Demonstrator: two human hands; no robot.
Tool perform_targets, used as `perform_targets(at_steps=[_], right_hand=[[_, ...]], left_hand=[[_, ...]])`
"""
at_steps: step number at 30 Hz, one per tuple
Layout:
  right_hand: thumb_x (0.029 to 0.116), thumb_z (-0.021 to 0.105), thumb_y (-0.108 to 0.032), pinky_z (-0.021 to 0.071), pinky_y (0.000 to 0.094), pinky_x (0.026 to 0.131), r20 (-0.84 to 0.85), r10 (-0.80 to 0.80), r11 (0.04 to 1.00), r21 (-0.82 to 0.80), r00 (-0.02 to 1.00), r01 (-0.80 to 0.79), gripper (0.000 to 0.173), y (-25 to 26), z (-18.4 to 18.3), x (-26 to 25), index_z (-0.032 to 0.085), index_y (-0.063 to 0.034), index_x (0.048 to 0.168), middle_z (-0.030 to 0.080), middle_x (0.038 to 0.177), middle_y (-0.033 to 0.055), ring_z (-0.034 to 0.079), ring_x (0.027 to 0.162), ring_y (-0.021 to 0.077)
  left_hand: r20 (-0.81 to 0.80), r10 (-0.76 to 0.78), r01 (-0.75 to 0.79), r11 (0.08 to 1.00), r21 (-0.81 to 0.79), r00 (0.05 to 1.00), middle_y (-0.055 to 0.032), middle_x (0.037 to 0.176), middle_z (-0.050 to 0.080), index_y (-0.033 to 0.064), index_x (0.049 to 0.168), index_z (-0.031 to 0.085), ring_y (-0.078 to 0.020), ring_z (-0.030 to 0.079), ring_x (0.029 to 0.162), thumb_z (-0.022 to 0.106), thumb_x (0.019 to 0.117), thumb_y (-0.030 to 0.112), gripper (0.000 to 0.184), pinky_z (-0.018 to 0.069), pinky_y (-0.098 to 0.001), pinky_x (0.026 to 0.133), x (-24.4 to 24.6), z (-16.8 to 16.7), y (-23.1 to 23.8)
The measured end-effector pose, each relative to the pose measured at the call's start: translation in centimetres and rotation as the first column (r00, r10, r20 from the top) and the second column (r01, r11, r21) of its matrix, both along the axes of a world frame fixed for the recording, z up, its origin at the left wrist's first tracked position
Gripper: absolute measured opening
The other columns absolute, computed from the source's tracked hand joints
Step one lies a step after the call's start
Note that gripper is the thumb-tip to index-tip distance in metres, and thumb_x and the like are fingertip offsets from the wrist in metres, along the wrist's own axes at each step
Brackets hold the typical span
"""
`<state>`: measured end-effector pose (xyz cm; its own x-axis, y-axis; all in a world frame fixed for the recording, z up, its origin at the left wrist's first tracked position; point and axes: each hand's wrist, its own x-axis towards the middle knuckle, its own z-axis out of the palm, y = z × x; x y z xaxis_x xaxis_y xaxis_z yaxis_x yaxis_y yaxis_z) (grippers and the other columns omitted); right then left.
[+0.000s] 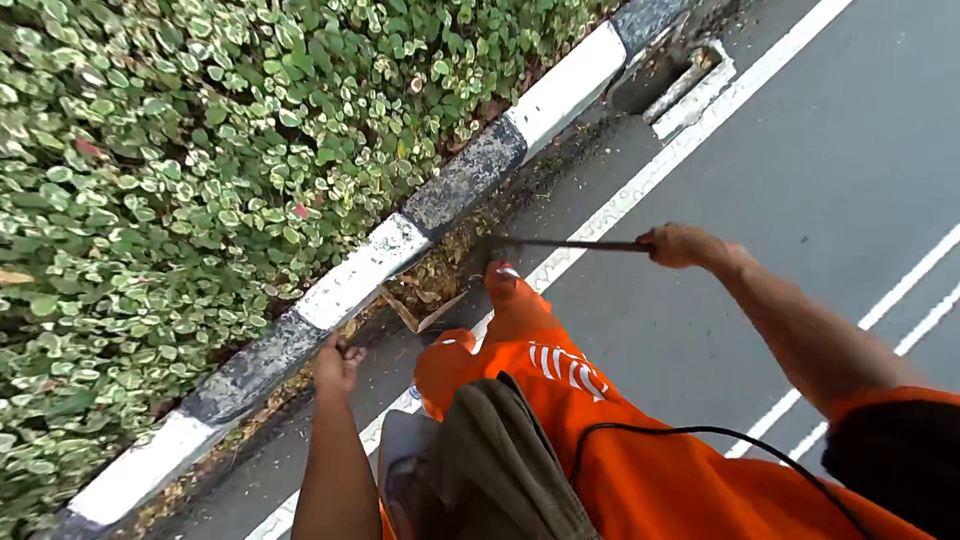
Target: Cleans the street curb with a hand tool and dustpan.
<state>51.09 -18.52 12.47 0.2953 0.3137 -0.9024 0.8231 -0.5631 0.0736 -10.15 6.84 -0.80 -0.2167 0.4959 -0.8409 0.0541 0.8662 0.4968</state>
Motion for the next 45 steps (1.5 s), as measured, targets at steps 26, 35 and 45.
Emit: perform_targets(at_steps=[26,35,45], right_hand=[[0.0937,0.069,-0.013,0.0501,0.0701,0.097,0.172,-0.424,0.906,0.091,0.889,0.414,0.043,6.8,-9.2,-8.8,0.06,0.0091,0.129,0.063,0.127,0.0334,0.062,0.121,0.0495],[0.0943,0.067,-0.004,0.0532,0.0681,0.088,-0.067,-0.024,0.998,0.052,0.997,0.028,0.025,4.9,-8.3,-0.4,0.071,-0.0043,0.119,0.071,0.108,0.0242,0.068,0.104,0.0455],[0.0894,0.074,-0.007,0.0468,0.0762,0.095,0.116,-0.345,0.938,0.078,0.931,0.338,0.045,9.7,-9.7,-3.3,0.06,0.0107,0.128,0.06,0.127,0.0374,0.058,0.122,0.0554]], left_hand=[[-0.008,0.123,-0.123,0.992,-0.017,0.992,0.0062,0.063,0.049,0.0209,0.084,0.048,-0.0087,0.053,0.052,0.043,0.1094,0.033,0.028,0.0556,-0.0291,0.055,-19.1,2.2,0.7],[-0.095,0.063,-0.067,0.997,-0.039,0.994,0.0031,0.073,0.057,0.0165,0.101,0.053,-0.0096,0.06,0.058,0.041,0.1107,0.032,0.022,0.0574,-0.0281,0.056,-19.3,1.0,1.6],[-0.105,0.084,-0.091,0.994,-0.058,0.991,0.0048,0.073,0.055,0.0187,0.102,0.053,-0.008,0.058,0.057,0.04,0.1112,0.031,0.02,0.0556,-0.0255,0.054,-16.2,1.2,3.6]])
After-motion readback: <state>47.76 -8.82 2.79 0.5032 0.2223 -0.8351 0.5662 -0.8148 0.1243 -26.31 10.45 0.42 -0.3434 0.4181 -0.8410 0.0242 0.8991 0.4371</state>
